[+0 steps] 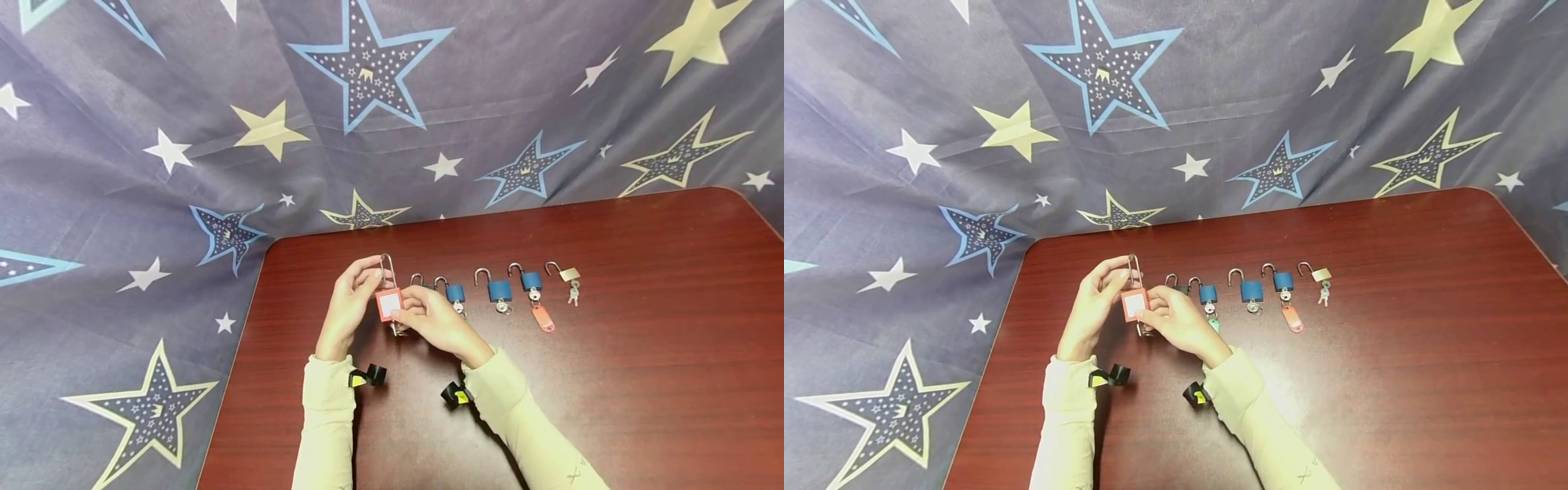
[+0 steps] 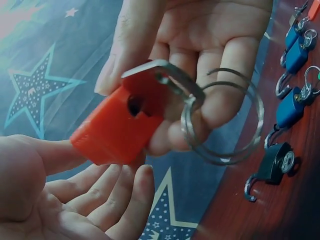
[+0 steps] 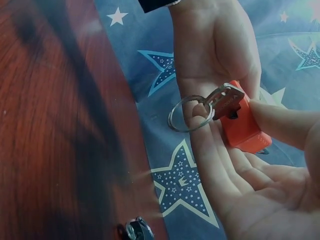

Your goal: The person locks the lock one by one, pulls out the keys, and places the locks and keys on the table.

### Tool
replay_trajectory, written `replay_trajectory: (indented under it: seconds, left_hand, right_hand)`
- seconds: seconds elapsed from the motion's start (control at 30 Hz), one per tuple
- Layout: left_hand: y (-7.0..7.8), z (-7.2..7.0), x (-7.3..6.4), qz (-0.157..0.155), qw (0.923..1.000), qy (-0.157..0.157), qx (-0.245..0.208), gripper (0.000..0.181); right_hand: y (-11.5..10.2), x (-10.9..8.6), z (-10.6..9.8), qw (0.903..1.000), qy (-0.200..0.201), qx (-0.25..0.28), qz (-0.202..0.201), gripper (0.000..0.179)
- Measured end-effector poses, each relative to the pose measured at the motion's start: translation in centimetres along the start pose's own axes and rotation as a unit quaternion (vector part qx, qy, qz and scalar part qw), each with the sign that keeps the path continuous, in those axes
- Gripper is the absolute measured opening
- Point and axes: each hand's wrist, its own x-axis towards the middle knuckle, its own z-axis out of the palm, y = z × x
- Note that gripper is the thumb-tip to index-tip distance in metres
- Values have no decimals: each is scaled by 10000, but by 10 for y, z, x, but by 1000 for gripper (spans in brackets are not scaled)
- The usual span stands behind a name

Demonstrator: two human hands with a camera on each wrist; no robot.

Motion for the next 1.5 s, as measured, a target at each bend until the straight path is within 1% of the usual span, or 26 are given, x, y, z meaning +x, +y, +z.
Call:
replay_trajectory:
  seconds: [0.3, 0.5, 0.67, 0.83, 0.93, 1.1, 1.23, 1.3, 1.37, 1.43, 1.5]
  left_hand:
    - [8, -3, 2, 412, 9991, -77, 86, 35]
    - [10, -2, 3, 411, 9991, -48, 132, 37]
    - [11, -2, 0, 509, 9984, 9, 228, 34]
    - [10, -2, -3, 576, 9979, -52, 303, 32]
    - [10, -2, -4, 533, 9980, -47, 329, 30]
    - [10, -3, -6, 514, 9979, -55, 388, 30]
    - [8, -4, -7, 464, 9979, -86, 444, 31]
    - [8, -6, -8, 341, 9984, -123, 425, 32]
    - [8, -7, -9, 140, 9987, -211, 437, 34]
    - [8, -8, -11, -72, 9979, -328, 556, 36]
    - [7, -8, -11, -216, 9962, -438, 718, 38]
  right_hand:
    - [-1, 2, -6, 9996, 263, -136, 10, 29]
    - [-2, 2, -9, 9994, 274, -221, 74, 31]
    - [-1, 1, -9, 9988, 319, -355, 121, 32]
    - [-1, 1, -9, 9993, 308, -173, 84, 32]
    - [-2, 0, -9, 9996, 288, -32, 70, 33]
    - [-3, -1, -9, 9997, 257, 24, 34, 33]
    - [-2, -1, -9, 9995, 319, 6, -38, 32]
    - [-2, -1, -9, 9993, 358, -15, -69, 31]
    - [-2, -1, -9, 9992, 386, -60, -73, 31]
    - [-1, -1, -9, 9992, 385, -61, -65, 30]
    - [-1, -2, -10, 9993, 363, -62, -72, 31]
